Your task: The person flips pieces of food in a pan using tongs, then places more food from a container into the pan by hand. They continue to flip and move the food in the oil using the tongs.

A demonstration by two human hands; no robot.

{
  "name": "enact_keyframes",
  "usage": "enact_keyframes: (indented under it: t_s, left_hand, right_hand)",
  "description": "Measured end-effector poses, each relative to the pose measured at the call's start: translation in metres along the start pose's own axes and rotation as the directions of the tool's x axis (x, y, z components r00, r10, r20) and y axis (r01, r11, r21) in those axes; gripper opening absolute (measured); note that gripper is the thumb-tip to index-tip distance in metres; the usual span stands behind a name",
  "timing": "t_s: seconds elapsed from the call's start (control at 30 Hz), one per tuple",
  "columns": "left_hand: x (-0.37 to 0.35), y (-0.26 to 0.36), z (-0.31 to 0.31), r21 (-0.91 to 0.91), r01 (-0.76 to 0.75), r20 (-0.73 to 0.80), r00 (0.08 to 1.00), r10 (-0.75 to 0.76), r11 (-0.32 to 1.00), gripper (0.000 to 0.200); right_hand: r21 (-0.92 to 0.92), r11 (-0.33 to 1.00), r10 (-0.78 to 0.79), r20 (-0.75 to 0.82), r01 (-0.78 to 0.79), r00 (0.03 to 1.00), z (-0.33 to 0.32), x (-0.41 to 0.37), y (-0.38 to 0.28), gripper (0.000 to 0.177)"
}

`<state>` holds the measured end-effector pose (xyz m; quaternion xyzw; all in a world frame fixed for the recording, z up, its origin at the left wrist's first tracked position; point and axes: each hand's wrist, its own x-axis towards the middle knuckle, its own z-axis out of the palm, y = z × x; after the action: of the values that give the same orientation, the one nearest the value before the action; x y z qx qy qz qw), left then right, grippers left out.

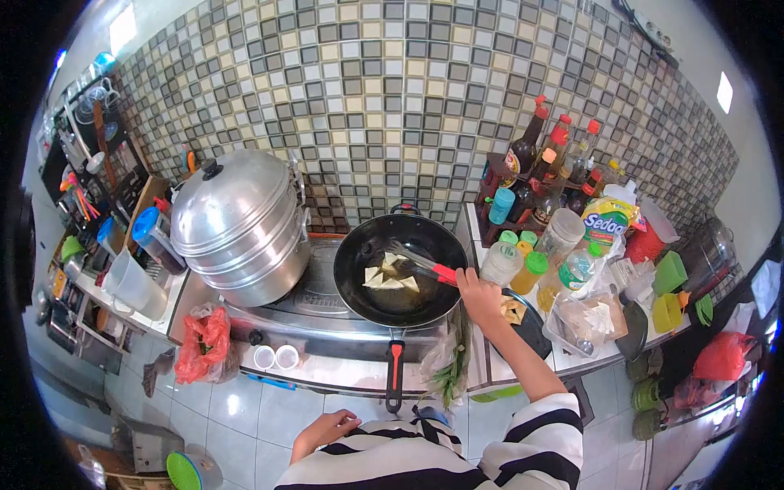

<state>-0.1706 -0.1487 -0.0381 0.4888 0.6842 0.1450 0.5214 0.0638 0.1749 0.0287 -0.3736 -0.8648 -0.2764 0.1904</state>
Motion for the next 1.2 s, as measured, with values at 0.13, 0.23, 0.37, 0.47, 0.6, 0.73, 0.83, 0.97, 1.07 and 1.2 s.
enact_keyframes:
  t_s: [0.13,0.23,0.37,0.47,0.6,0.73,0.83,0.97,1.07,1.2]
  left_hand:
    - [0.002,-0.001,0.001,0.009,-0.007,0.006,1.0,0.007,1.0,0.052]
    - [0.0,0.002,0.0,0.018,0.001,0.004,1.0,-0.001,1.0,0.052]
    - [-0.002,0.0,0.0,0.002,0.025,0.005,1.0,-0.025,1.0,0.051]
    - [-0.003,-0.002,0.003,-0.001,0.02,0.001,1.0,-0.02,1.0,0.05]
    - [-0.003,-0.002,0.003,0.004,0.009,-0.014,1.0,-0.009,1.0,0.05]
    - [0.0,-0.007,0.004,0.005,-0.017,-0.026,1.0,0.018,1.0,0.05]
    - [-0.002,-0.005,0.002,0.001,0.002,-0.02,1.0,-0.002,1.0,0.05]
    - [-0.004,-0.003,0.0,0.021,0.035,-0.011,0.999,-0.035,0.999,0.052]
    - [-0.006,0.0,-0.002,0.024,0.03,-0.009,1.0,-0.03,0.999,0.052]
    - [-0.003,-0.003,-0.003,0.0,0.031,0.002,1.0,-0.031,1.0,0.052]
  right_hand:
    - [0.038,0.999,-0.018,0.006,0.018,1.0,0.006,0.003,-0.007,0.032]
    - [-0.006,1.0,0.004,-0.033,-0.004,0.999,0.015,0.004,-0.012,0.029]
    - [0.017,0.999,0.037,-0.085,-0.036,0.996,0.019,0.006,-0.013,0.03]
    - [0.077,0.996,0.05,-0.077,-0.044,0.996,0.019,0.014,-0.016,0.031]
    - [0.102,0.992,0.082,-0.059,-0.075,0.995,0.021,0.023,-0.025,0.032]
    - [0.089,0.991,0.107,-0.022,-0.104,0.994,0.026,0.03,-0.03,0.034]
    - [0.059,0.996,0.066,0.02,-0.067,0.998,0.03,0.03,-0.026,0.034]
    - [0.066,0.994,0.084,0.1,-0.091,0.991,0.028,0.022,-0.016,0.033]
    - [0.095,0.983,0.144,0.12,-0.156,0.982,0.007,0.017,-0.005,0.033]
    - [0.045,0.97,0.234,0.081,-0.238,0.969,-0.024,0.015,0.007,0.022]
